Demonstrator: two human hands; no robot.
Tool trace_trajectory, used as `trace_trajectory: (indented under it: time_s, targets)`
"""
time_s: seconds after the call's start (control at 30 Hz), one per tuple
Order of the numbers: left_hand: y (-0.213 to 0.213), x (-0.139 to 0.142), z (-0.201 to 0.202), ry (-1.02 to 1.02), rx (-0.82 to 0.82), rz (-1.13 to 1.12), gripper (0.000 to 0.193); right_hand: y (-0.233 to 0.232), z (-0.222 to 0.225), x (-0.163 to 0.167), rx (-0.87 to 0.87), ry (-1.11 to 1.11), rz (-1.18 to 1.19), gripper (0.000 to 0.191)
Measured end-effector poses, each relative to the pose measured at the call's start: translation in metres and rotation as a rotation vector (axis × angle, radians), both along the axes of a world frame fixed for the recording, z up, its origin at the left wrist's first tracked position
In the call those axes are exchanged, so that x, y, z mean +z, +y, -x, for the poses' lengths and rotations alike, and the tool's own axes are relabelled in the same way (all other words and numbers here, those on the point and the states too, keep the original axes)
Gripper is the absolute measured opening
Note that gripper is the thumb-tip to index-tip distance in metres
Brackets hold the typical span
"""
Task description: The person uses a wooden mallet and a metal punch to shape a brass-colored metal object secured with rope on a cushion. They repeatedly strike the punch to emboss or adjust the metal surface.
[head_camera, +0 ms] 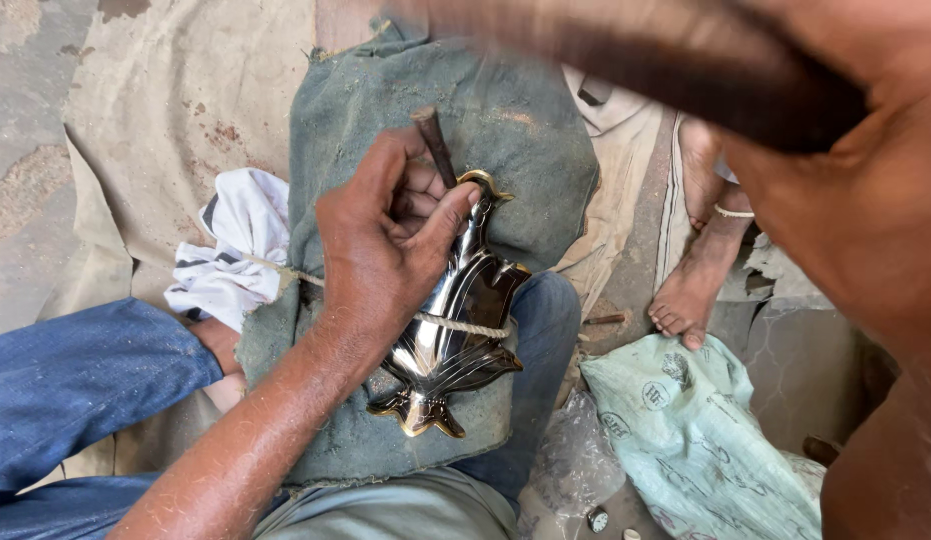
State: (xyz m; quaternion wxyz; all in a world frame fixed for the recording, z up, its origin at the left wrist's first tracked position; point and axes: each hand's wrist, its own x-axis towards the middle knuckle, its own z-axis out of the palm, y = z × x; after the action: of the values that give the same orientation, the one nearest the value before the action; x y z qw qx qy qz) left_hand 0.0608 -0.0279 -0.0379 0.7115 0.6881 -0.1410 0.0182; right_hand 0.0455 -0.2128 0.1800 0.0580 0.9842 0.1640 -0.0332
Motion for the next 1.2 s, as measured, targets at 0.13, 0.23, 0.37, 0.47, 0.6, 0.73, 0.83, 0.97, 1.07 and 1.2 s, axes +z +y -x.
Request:
trace_trajectory:
  time_s: [0.13, 0.23, 0.37, 0.47, 0.6, 0.73, 0.83, 0.97, 1.07, 1.2]
  targets:
    - [-0.002, 0.0, 0.005, 0.016, 0.033, 0.021, 0.031, 0.031, -0.012, 0.005, 0.026, 0.009, -0.068, 0.043]
    - [-0.003, -0.001, 0.006, -0.006, 0.054, 0.009, 0.03, 0.044, -0.016, 0.0, 0.086, 0.005, -0.153, 0.039]
    - [-0.002, -0.004, 0.003, -0.03, 0.038, -0.006, 0.03, 0.026, -0.005, 0.001, -0.049, 0.051, 0.084, 0.036]
    - [-0.001, -0.006, 0.001, -0.028, -0.001, 0.035, 0.029, -0.005, 0.003, -0.005, -0.057, 0.031, 0.028, 0.034]
    - [0.001, -0.007, 0.003, 0.006, -0.019, 0.077, 0.03, -0.029, 0.007, -0.016, -0.111, 0.041, -0.042, 0.032]
    - [0.003, -0.003, 0.005, -0.196, -0.008, -0.109, 0.03, -0.02, 0.013, -0.014, -0.095, 0.019, -0.071, 0.033]
    - [0.003, 0.005, 0.003, -0.276, -0.018, -0.184, 0.032, -0.014, 0.012, -0.011, -0.265, 0.189, 0.318, 0.032]
    - [0.004, 0.017, -0.009, -0.168, -0.101, -0.217, 0.037, -0.029, 0.007, -0.015, -0.174, 0.081, 0.018, 0.028]
    - [0.004, 0.024, -0.015, -0.167, -0.142, -0.263, 0.04, -0.048, 0.013, -0.021, -0.279, 0.176, 0.21, 0.021]
    - [0.004, 0.03, -0.019, -0.198, -0.162, -0.314, 0.04, -0.063, 0.018, -0.033, -0.249, 0.087, -0.07, 0.037]
